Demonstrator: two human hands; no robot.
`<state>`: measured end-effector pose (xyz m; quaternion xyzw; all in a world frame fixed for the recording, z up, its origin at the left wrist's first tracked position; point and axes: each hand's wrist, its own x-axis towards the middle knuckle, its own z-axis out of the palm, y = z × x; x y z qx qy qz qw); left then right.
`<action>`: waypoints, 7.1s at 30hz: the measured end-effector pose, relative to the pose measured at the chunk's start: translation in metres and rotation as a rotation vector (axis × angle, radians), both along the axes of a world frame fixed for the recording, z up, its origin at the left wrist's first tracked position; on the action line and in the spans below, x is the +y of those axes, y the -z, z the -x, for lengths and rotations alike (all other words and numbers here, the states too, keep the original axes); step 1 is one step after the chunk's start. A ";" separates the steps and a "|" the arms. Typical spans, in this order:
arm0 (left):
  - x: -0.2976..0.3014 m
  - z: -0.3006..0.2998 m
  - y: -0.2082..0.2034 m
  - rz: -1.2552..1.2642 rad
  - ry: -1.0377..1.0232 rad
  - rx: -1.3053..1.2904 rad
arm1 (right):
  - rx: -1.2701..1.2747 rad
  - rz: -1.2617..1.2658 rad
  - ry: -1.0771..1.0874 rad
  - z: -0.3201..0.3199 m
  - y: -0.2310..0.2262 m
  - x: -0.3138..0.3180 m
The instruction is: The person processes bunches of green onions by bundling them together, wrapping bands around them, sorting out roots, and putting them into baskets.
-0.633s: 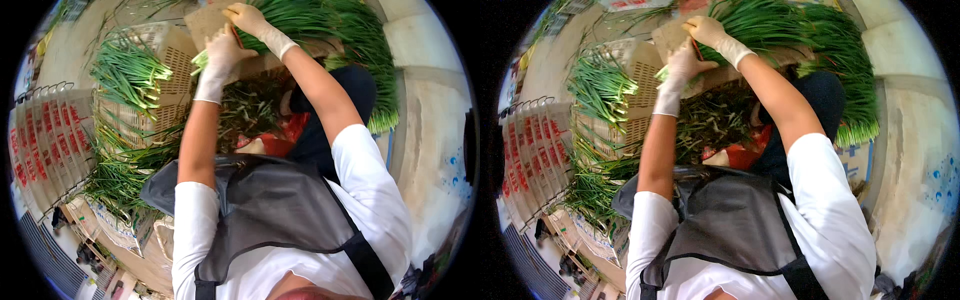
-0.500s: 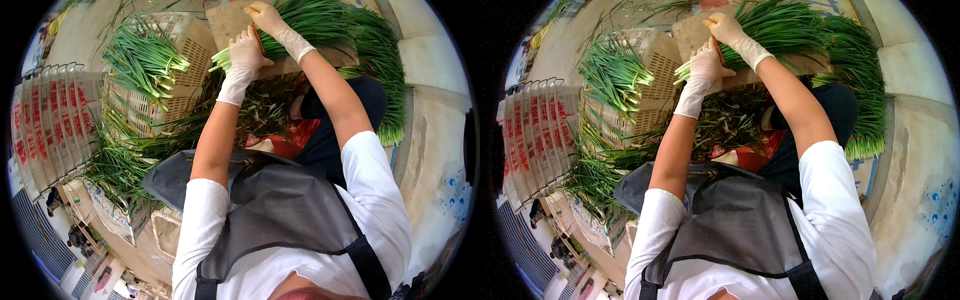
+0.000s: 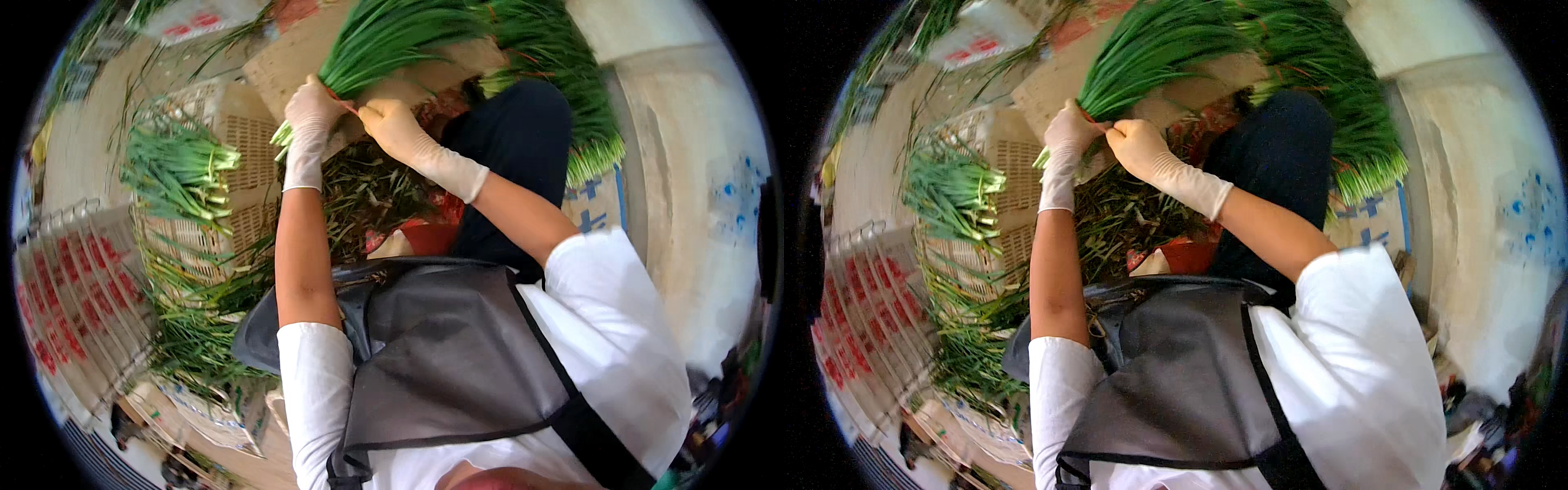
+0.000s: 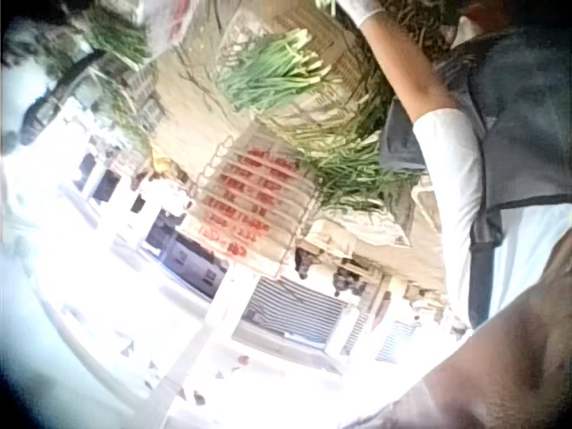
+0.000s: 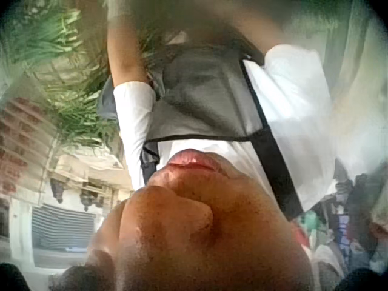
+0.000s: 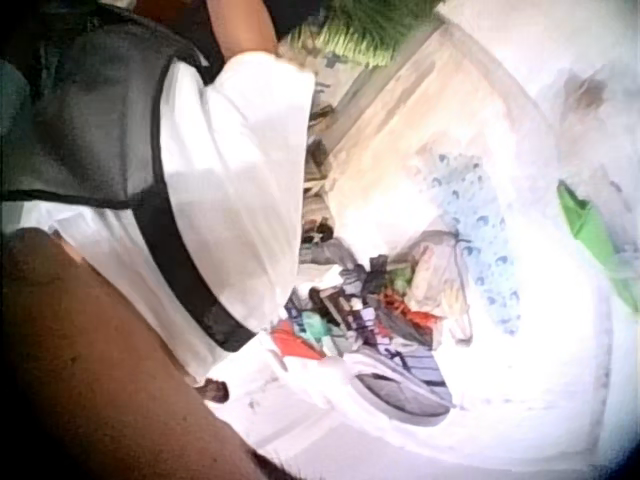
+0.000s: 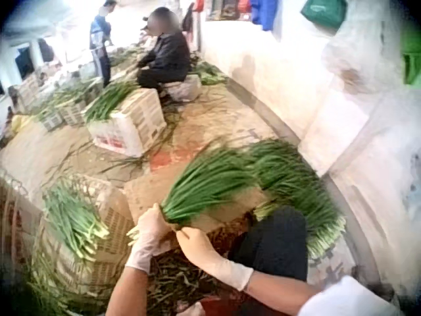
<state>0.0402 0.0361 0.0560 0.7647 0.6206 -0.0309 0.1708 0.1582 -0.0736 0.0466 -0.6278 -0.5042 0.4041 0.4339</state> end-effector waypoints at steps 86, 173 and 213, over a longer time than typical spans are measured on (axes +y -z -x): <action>-0.230 0.215 -0.020 0.575 -0.603 -1.230 | 0.214 0.562 0.047 -0.224 0.178 -0.178; -0.278 0.281 -0.045 -0.209 -0.993 -2.034 | -0.022 0.040 -0.984 0.284 -0.072 -0.102; -0.400 0.298 -0.100 0.162 -0.585 -1.857 | -0.189 -1.304 -1.439 0.287 -0.193 -0.076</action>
